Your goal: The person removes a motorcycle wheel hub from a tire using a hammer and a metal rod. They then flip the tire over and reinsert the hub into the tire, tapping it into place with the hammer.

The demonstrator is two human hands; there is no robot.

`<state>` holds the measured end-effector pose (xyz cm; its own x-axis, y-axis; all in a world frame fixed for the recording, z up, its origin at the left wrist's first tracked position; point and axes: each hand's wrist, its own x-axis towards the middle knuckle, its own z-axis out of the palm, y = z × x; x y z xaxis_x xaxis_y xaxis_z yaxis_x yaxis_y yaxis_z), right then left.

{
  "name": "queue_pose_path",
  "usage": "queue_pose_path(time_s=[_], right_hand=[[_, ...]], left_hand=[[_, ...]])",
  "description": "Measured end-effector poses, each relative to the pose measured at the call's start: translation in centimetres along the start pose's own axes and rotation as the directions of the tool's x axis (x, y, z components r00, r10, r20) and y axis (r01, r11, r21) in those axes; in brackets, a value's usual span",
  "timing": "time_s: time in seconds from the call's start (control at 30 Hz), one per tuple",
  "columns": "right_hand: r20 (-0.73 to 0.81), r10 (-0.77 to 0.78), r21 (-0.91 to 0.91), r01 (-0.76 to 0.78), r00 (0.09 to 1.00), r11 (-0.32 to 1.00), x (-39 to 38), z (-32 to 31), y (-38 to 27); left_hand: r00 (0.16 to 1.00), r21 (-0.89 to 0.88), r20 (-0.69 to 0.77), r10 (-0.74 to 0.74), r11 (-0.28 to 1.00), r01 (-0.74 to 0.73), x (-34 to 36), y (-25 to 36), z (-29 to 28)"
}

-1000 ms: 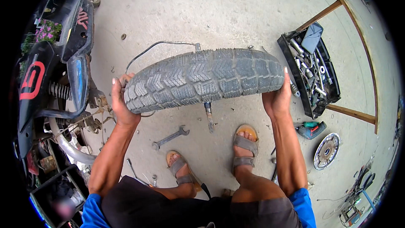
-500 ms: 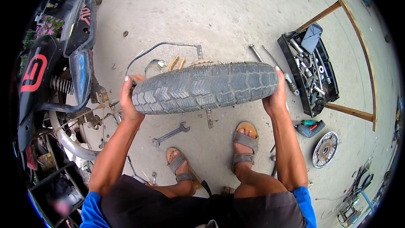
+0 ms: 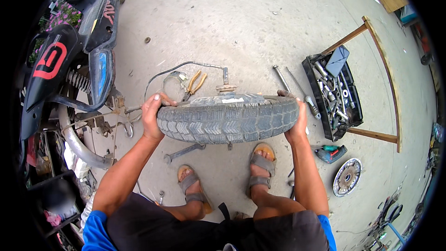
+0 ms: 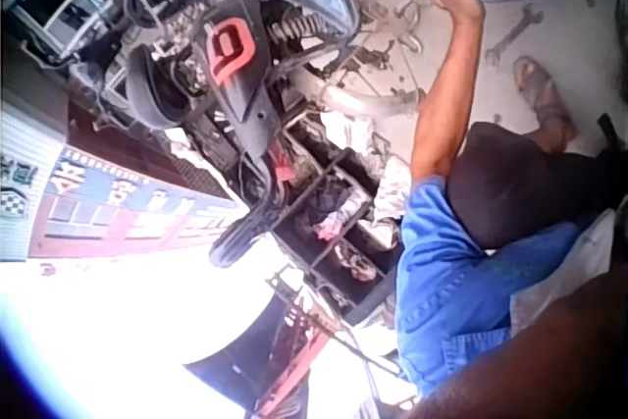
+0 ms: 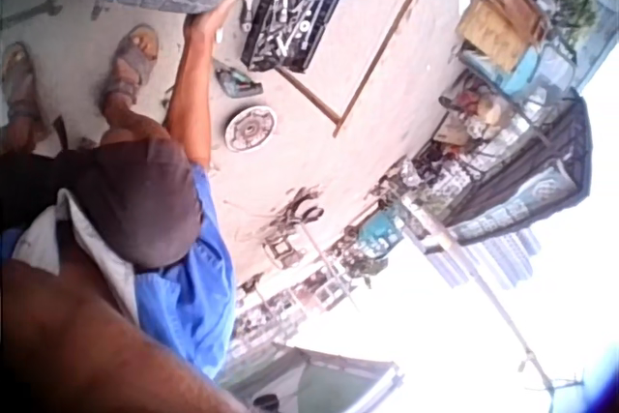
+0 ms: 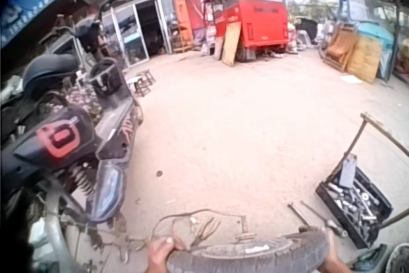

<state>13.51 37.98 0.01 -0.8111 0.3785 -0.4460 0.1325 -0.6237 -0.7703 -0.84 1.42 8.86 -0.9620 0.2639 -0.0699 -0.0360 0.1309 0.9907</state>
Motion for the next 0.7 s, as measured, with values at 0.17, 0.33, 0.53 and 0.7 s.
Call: queue_pose_path(time_s=[0.17, 0.33, 0.53, 0.7], right_hand=[[-0.032, -0.001, -0.041, 0.0, 0.999, 0.999, 0.3, 0.4, 0.0], [-0.034, 0.006, 0.017, -0.006, 0.999, 1.0, -0.4, 0.6, -0.2], [-0.052, 0.049, 0.043, -0.047, 0.997, 0.998, -0.9, 0.8, -0.4], [-0.079, 0.094, 0.019, -0.092, 0.992, 0.996, -1.9, 0.7, -0.3]], left_hand=[[1.0, 0.027, 0.003, 0.018, 0.999, -0.018, -0.7, -0.2, -0.3], [0.999, 0.001, 0.0, -0.033, 0.999, 0.033, -1.0, -0.2, -0.2], [0.99, -0.154, -0.008, -0.138, 0.979, 0.135, -1.7, -0.4, 0.0], [0.945, -0.351, -0.059, -0.322, 0.893, 0.282, -3.2, -2.1, -0.1]])
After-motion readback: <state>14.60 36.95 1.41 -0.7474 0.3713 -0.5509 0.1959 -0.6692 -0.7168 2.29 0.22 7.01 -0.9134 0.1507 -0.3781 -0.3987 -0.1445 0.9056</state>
